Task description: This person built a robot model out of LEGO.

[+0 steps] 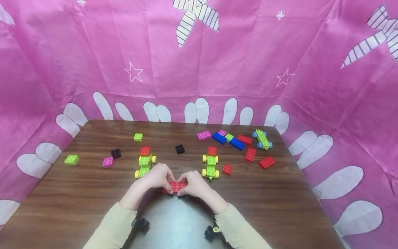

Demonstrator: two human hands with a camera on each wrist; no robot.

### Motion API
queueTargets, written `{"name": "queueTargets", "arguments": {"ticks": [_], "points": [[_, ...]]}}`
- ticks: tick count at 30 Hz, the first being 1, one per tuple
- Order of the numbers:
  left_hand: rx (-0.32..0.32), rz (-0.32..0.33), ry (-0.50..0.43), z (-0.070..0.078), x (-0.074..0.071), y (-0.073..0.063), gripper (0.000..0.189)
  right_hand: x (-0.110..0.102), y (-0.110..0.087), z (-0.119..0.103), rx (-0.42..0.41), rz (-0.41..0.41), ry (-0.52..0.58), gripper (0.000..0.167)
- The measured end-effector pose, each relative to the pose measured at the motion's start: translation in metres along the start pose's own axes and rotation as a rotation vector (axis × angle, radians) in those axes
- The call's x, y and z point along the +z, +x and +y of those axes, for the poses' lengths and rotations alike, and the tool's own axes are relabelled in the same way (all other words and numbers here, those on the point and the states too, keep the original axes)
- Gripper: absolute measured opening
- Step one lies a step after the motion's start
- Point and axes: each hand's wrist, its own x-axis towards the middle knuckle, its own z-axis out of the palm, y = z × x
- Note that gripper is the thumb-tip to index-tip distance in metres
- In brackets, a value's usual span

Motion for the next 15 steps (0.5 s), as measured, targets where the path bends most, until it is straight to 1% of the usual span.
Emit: {"name": "queueTargets", "arguments": {"ticks": [7, 15], "points": [[0.011, 0.007, -0.013, -0.0001, 0.0005, -0.0011, 0.027, -0.0005, 0.0002, -0.0031, 0.015, 0.006, -0.017, 0.029], [0.011, 0.000, -0.028, -0.0023, 0.0010, -0.0009, 0.027, -0.0013, 0.0012, -0.0017, 0.026, -0.018, -0.007, 0.029]]}}
